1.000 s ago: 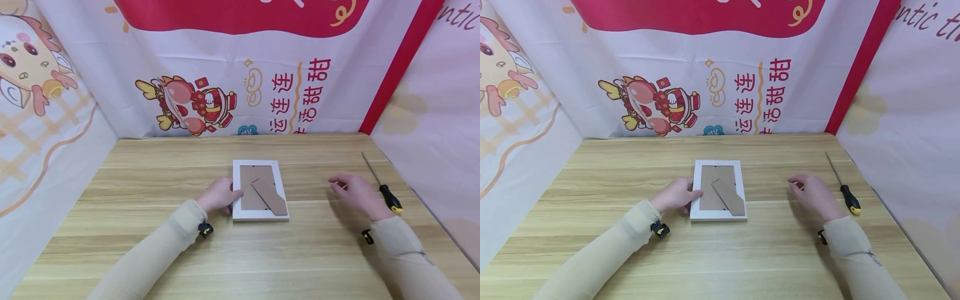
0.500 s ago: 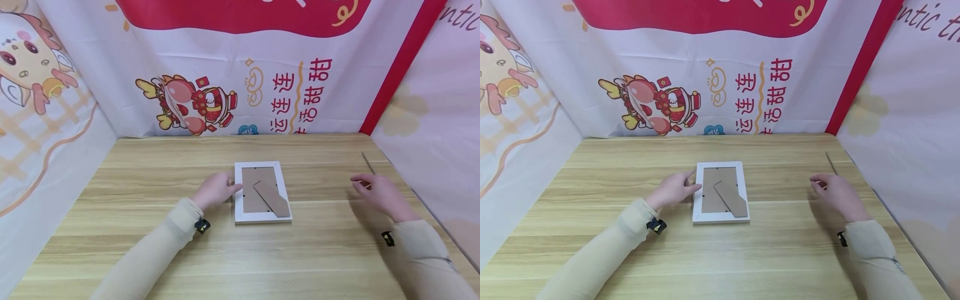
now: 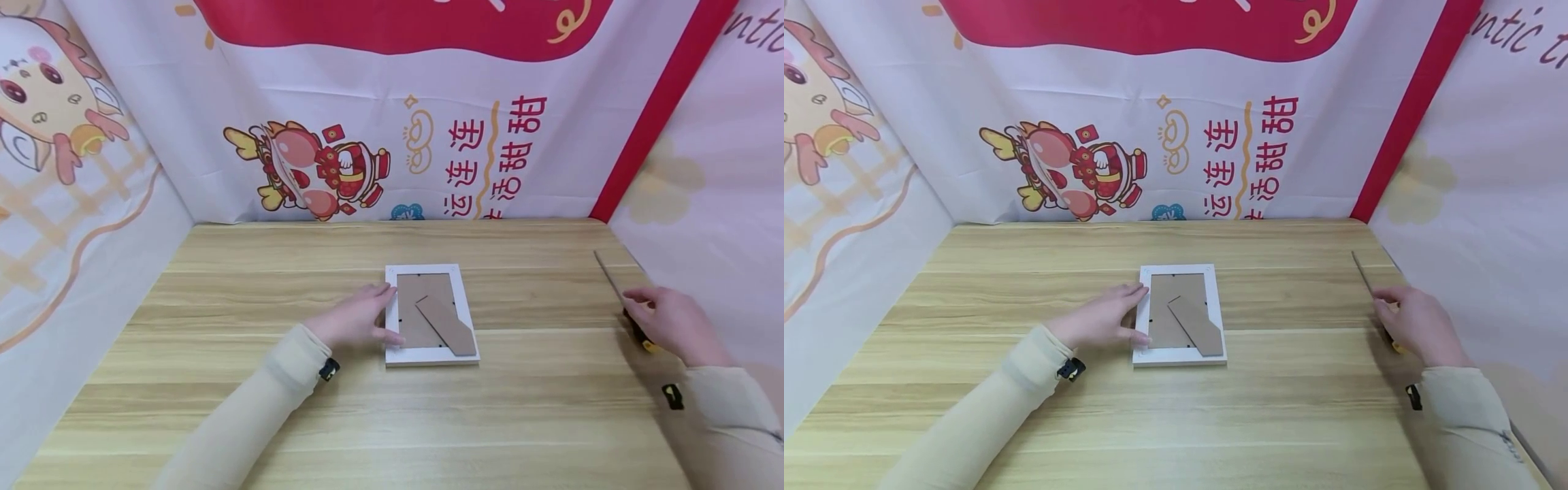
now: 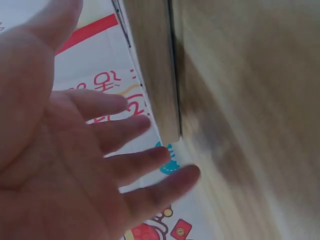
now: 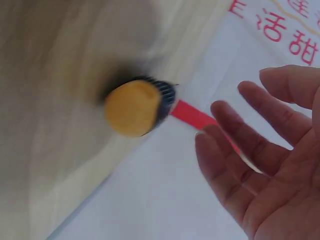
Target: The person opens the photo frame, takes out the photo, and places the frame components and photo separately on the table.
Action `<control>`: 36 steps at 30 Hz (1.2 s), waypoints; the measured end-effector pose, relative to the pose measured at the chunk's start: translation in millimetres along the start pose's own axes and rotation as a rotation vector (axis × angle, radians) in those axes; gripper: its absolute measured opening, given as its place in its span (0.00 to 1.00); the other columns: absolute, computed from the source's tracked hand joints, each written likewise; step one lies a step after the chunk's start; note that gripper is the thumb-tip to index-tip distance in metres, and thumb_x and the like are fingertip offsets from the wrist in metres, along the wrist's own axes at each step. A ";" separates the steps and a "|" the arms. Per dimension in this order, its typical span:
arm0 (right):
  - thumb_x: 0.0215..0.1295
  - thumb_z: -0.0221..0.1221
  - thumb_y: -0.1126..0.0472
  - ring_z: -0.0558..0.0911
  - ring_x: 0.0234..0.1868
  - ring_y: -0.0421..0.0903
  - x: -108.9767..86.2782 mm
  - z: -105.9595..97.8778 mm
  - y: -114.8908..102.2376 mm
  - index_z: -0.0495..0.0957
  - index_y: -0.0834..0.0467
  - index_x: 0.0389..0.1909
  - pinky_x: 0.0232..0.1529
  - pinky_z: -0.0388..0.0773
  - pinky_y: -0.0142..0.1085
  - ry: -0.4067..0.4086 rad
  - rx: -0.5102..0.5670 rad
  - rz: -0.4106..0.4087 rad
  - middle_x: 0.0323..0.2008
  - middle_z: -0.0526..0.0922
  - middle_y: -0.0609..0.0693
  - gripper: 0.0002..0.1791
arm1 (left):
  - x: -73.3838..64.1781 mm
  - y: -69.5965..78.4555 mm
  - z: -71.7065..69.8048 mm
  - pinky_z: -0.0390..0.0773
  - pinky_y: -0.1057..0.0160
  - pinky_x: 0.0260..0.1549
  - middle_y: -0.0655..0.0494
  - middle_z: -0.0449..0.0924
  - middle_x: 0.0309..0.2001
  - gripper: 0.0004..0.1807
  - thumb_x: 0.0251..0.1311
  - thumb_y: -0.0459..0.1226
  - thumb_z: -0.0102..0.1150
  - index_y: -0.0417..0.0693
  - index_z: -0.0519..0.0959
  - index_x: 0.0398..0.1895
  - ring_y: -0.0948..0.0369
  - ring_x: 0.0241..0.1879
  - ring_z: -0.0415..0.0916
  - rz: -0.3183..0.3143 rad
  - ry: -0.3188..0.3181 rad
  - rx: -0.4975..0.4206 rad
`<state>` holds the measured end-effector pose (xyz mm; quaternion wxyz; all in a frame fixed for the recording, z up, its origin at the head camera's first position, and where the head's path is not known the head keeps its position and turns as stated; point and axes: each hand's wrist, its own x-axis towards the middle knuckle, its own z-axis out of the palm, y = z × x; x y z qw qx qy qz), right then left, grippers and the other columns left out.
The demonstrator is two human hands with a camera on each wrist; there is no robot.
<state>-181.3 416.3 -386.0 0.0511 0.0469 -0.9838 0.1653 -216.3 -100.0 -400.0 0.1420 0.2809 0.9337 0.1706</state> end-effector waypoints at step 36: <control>0.65 0.65 0.47 0.74 0.22 0.40 27.2 -1.4 -87.1 0.86 0.54 0.44 0.22 0.68 0.34 0.058 0.131 -0.105 0.24 0.81 0.46 0.16 | 0.7 -1.6 -0.6 0.53 0.49 0.70 0.44 0.39 0.79 0.60 0.50 0.60 0.70 0.40 0.51 0.78 0.42 0.74 0.48 -0.049 -0.097 0.002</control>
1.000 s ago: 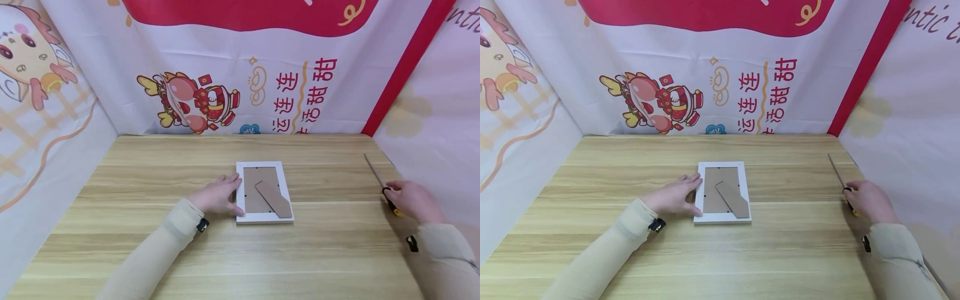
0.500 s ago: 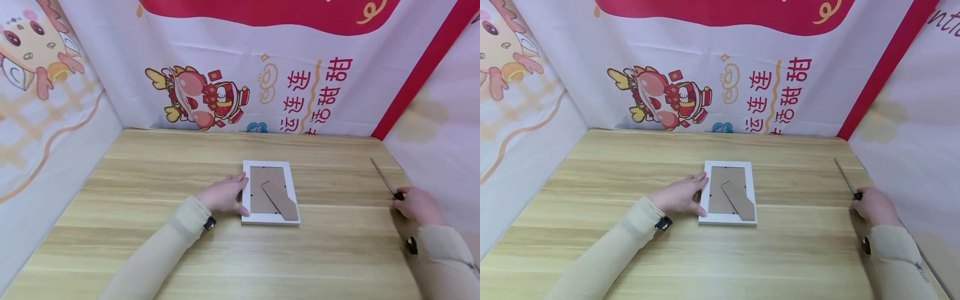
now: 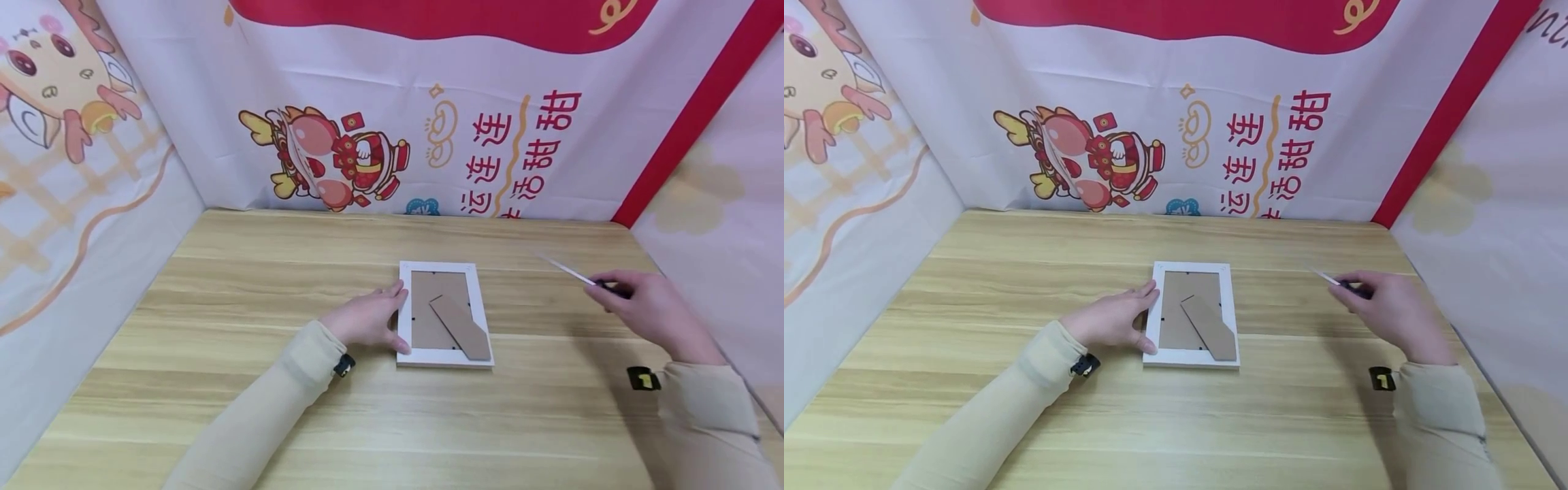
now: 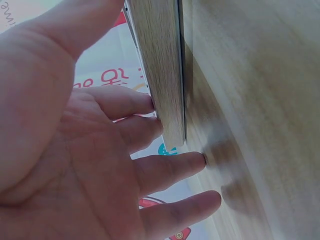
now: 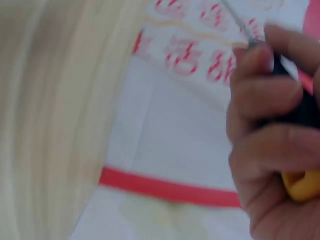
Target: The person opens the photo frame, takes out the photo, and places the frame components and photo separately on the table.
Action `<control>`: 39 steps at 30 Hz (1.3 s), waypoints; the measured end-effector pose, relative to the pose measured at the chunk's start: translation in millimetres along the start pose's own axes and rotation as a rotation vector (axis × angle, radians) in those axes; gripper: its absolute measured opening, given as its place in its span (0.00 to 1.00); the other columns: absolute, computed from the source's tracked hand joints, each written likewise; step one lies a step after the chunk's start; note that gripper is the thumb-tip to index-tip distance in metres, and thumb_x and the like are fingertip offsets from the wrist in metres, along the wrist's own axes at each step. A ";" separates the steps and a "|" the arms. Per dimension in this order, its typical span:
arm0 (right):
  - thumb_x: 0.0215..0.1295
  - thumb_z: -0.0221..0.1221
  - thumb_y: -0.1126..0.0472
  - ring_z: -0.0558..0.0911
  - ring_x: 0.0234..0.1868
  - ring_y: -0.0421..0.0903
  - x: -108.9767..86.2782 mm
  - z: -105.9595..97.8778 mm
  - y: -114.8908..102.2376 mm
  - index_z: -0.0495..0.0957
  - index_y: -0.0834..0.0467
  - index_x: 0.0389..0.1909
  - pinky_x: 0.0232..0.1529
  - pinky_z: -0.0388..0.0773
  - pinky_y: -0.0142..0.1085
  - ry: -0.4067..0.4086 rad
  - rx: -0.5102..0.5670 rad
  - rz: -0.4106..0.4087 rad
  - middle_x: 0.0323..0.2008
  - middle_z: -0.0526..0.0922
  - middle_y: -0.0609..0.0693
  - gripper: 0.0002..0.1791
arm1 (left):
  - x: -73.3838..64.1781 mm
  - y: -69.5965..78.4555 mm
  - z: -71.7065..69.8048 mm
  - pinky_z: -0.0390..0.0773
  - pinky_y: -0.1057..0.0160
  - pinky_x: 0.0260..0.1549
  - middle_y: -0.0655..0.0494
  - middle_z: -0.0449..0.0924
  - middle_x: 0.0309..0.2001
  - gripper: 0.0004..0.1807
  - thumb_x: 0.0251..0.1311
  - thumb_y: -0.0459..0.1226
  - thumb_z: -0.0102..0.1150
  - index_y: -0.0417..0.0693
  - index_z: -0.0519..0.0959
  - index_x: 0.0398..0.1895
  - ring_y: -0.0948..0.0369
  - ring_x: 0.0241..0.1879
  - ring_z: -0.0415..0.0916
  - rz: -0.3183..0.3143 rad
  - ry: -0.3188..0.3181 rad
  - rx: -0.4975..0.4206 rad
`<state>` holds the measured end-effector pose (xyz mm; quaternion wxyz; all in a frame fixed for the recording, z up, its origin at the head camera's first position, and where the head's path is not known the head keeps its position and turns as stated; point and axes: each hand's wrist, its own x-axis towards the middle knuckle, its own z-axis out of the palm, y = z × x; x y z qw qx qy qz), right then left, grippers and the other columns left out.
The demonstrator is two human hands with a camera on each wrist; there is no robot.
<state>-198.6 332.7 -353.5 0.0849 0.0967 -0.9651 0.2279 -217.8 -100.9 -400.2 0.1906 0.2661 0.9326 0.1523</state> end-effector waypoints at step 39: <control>0.58 0.71 0.53 0.81 0.35 0.38 16.8 67.5 -64.1 0.88 0.51 0.41 0.37 0.79 0.36 -0.415 0.138 -0.252 0.37 0.86 0.39 0.11 | 1.8 2.9 1.5 0.56 0.49 0.69 0.44 0.40 0.78 0.60 0.49 0.60 0.71 0.39 0.51 0.77 0.37 0.71 0.53 -0.011 0.008 0.009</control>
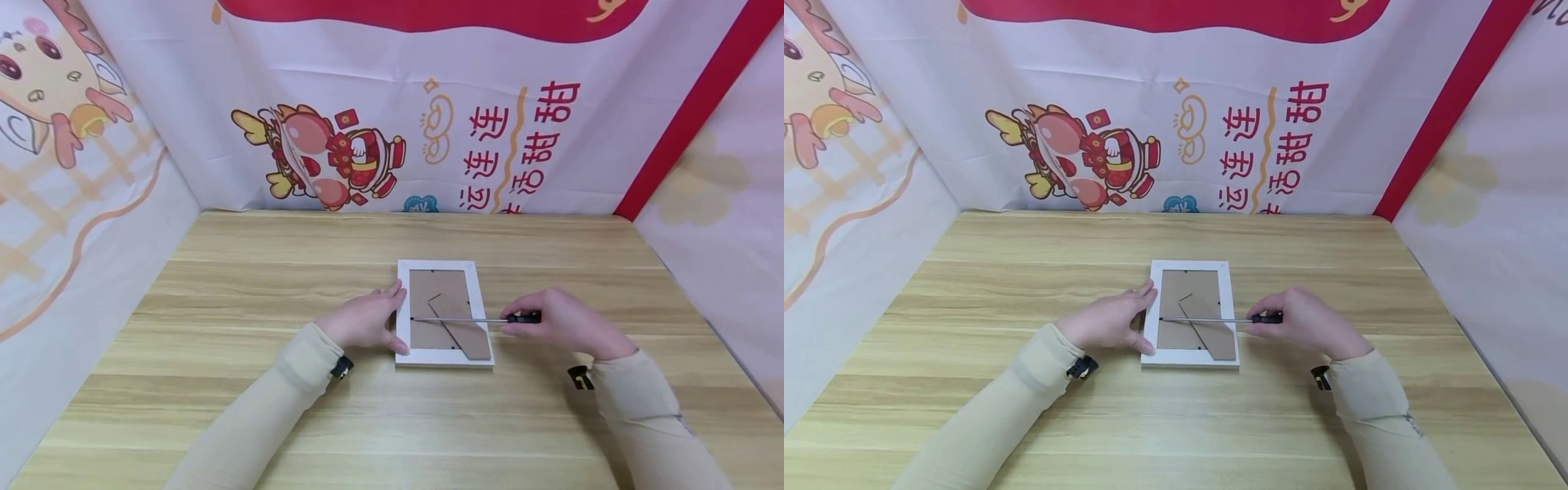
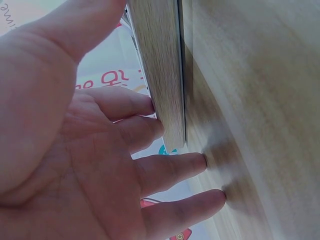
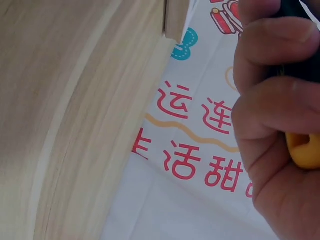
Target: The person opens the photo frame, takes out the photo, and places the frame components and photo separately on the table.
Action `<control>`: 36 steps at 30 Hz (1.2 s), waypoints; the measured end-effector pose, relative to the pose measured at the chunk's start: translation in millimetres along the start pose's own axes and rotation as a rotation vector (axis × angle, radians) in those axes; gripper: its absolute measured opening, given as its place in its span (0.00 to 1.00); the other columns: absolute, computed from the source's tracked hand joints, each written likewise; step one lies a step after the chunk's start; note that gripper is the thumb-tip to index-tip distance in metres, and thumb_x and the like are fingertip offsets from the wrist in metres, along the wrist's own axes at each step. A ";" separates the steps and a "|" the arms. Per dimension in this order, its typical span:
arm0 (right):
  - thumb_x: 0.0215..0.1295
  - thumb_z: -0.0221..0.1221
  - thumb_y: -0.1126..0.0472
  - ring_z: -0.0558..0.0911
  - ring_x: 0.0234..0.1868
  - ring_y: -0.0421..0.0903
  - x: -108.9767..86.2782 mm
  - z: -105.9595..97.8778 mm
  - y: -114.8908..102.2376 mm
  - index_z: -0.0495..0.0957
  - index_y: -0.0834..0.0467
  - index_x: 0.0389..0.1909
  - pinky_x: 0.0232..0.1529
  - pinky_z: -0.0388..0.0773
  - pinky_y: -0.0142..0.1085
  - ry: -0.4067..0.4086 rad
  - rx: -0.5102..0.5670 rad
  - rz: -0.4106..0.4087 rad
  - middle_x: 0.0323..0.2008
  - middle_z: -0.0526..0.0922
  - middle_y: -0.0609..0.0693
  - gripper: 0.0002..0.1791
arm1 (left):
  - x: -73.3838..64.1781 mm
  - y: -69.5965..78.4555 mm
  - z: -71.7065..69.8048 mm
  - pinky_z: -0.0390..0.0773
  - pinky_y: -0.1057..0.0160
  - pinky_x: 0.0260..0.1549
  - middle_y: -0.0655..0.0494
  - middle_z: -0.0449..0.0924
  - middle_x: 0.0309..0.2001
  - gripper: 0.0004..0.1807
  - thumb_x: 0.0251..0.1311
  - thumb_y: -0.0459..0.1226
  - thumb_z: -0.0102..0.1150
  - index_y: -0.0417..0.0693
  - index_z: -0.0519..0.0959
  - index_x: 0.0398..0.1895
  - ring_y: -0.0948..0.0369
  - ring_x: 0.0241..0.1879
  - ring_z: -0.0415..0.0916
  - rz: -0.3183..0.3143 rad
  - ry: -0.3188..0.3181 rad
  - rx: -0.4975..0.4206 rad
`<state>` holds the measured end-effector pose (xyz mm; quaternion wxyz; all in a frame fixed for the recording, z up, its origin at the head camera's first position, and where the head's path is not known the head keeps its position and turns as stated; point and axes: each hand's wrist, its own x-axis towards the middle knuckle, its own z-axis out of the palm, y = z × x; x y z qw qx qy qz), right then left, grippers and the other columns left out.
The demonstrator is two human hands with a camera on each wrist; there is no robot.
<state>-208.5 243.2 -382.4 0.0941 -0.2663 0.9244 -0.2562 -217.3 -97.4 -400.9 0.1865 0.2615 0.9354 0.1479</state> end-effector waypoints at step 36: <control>0.57 0.72 0.53 0.70 0.19 0.37 40.7 -59.7 -108.0 0.85 0.47 0.20 0.23 0.70 0.34 -0.207 -0.377 -0.100 0.16 0.76 0.38 0.09 | -0.6 1.4 0.7 0.56 0.47 0.69 0.43 0.39 0.78 0.60 0.49 0.57 0.71 0.38 0.51 0.77 0.34 0.70 0.52 0.003 0.002 -0.006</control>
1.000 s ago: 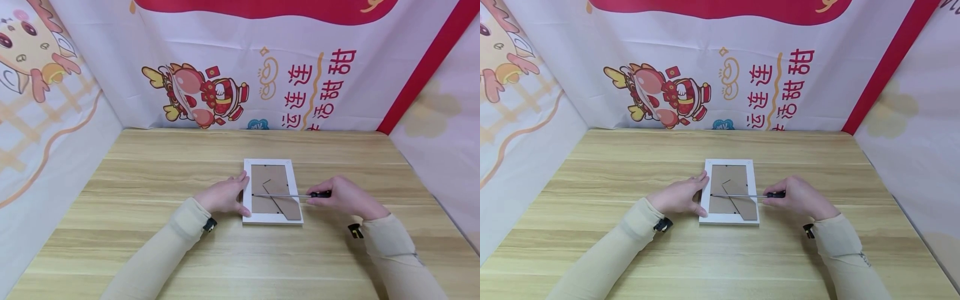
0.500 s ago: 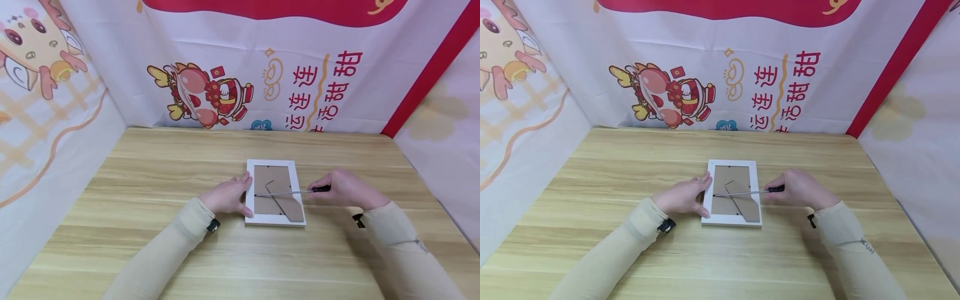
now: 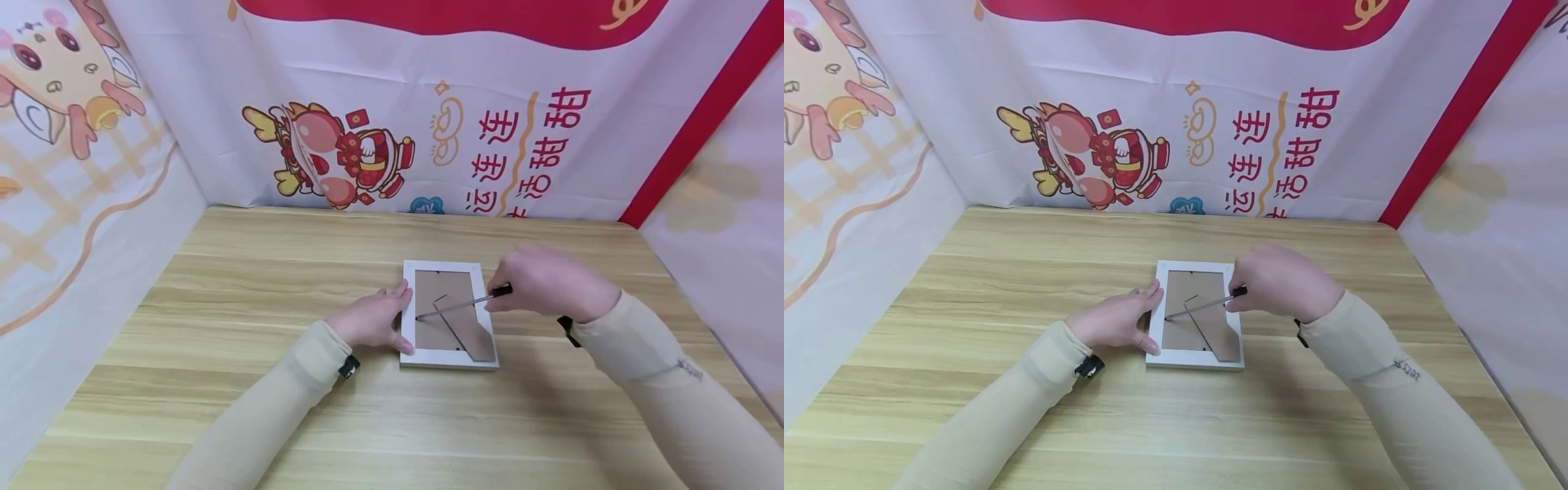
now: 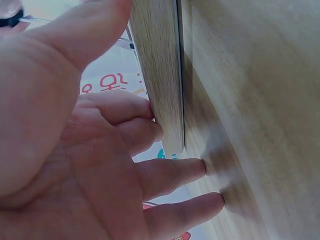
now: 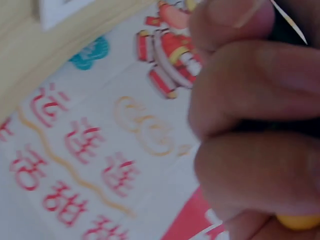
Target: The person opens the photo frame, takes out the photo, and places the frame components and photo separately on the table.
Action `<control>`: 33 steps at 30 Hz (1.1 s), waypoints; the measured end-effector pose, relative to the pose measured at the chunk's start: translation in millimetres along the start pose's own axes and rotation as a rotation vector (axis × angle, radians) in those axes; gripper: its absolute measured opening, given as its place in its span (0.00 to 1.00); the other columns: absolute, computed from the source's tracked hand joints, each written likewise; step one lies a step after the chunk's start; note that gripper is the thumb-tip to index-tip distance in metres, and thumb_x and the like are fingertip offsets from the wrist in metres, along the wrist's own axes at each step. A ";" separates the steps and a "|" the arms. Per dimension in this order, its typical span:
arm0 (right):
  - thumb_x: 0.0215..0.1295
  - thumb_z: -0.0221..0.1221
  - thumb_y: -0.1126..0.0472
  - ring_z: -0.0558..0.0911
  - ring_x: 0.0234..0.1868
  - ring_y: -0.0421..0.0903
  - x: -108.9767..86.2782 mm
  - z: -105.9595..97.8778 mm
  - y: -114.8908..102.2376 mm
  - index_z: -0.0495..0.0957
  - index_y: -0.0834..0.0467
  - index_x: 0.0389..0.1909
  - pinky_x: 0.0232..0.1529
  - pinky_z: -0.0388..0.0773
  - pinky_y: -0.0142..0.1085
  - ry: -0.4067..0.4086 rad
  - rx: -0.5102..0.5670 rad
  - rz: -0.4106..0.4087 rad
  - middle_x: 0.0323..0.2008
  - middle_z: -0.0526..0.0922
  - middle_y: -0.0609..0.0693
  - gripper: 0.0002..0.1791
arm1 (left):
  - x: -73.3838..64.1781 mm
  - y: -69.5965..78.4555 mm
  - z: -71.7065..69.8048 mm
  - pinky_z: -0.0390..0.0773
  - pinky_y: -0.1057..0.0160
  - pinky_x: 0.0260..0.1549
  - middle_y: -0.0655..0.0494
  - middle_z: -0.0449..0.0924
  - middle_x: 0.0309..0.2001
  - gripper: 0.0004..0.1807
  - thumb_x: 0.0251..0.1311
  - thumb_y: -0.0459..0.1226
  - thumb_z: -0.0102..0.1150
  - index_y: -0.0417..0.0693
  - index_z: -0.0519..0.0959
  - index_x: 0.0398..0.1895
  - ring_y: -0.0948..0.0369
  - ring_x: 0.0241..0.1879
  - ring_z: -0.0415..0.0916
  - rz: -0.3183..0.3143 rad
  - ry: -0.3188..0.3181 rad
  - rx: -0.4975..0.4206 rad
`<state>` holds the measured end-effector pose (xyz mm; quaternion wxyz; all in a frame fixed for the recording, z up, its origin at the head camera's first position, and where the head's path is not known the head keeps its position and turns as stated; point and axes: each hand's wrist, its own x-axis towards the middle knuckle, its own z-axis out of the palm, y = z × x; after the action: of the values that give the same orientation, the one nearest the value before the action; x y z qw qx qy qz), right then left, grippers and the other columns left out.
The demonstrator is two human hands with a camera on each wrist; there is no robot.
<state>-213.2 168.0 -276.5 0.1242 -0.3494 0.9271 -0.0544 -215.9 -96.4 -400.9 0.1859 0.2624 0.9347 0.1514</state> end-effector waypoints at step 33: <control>0.53 0.74 0.55 0.76 0.21 0.43 37.3 -44.2 -76.3 0.82 0.54 0.24 0.24 0.76 0.36 -0.161 -0.263 0.149 0.18 0.77 0.44 0.11 | 1.3 -4.1 0.0 0.55 0.48 0.70 0.46 0.39 0.79 0.60 0.49 0.58 0.71 0.41 0.50 0.78 0.37 0.72 0.50 -0.010 -0.016 -0.037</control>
<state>-203.8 86.7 -226.8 0.1549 -0.2963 0.9366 0.1051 -218.7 -99.1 -402.8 0.1989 0.2554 0.9315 0.1658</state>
